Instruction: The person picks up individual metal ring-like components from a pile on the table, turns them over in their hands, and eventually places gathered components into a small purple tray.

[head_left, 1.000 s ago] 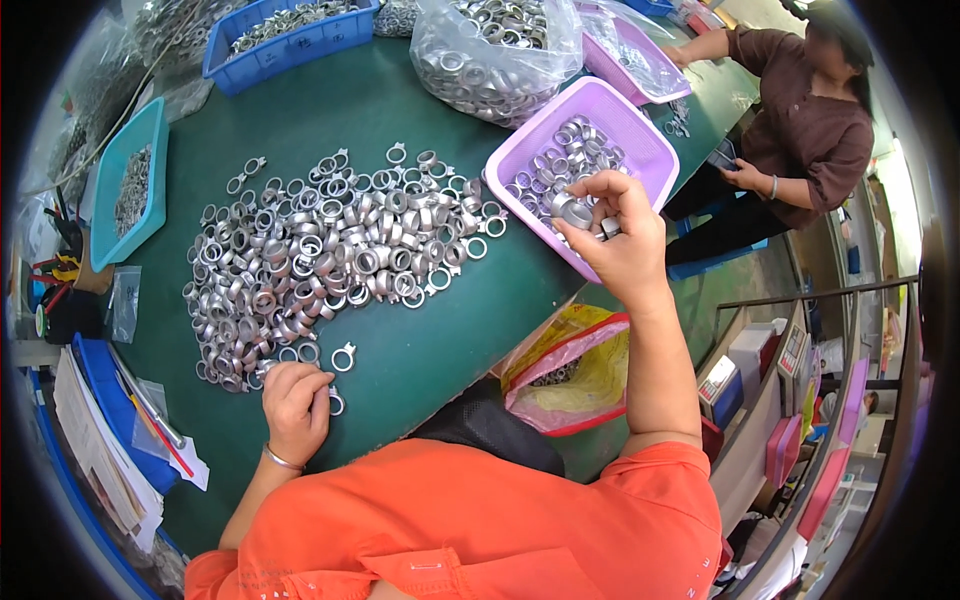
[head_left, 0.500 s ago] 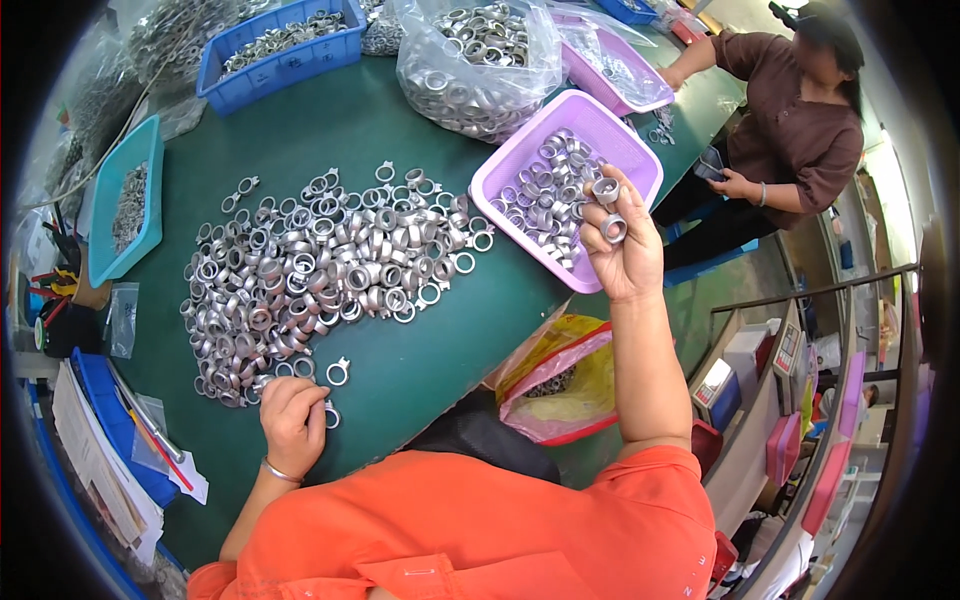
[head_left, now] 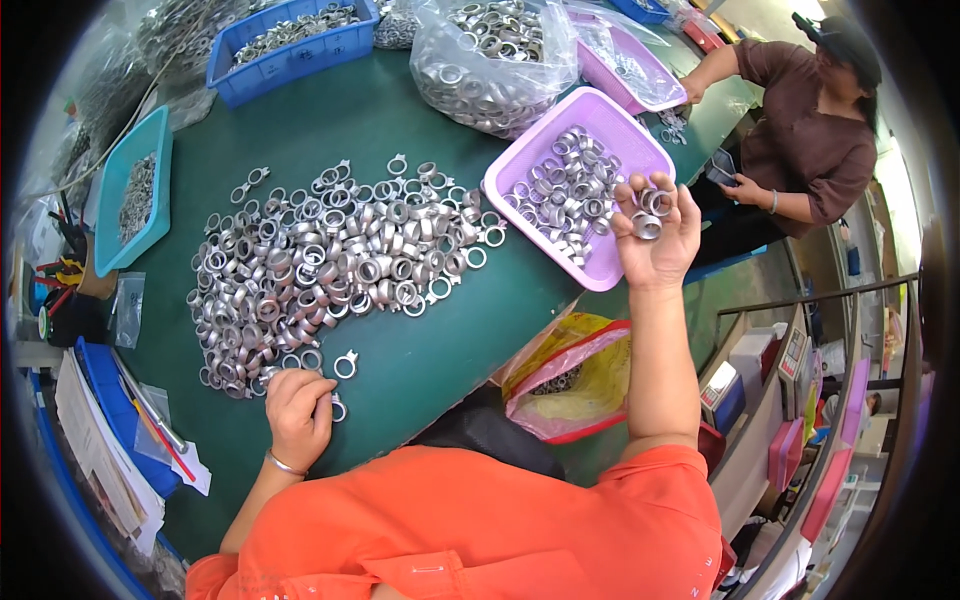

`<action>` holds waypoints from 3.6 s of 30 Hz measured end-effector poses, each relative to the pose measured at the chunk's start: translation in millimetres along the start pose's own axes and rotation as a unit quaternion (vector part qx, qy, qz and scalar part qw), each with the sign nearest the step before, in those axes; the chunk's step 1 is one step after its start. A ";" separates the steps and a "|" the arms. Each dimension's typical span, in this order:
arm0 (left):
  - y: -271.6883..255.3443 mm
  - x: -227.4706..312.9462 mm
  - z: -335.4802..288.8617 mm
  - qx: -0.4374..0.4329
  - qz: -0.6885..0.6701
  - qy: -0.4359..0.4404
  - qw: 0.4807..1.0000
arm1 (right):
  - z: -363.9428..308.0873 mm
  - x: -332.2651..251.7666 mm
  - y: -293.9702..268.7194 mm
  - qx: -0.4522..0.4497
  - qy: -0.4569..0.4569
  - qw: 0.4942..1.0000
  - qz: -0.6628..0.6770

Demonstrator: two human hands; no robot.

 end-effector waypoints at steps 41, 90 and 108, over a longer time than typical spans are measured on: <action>-1.9 0.0 0.0 0.009 -0.007 0.009 1.000 | 20.2 14.8 -28.5 -0.017 -0.147 0.714 -0.684; -1.2 -0.2 -6.3 0.033 -0.020 0.012 0.999 | 57.4 -62.6 -26.3 0.225 -0.070 0.951 -0.200; -1.0 -3.0 -2.6 0.018 -0.014 -0.009 1.000 | 206.2 -66.6 -31.6 0.369 -0.141 0.893 -0.217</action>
Point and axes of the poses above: each hand's wrist, its own z-axis towards the middle knuckle, its own y-axis out of the palm, x = y × z, the point moved 1 cm from there along z, towards the middle knuckle, and after that the axes turned 9 degrees about z, right-handed, at the moved point
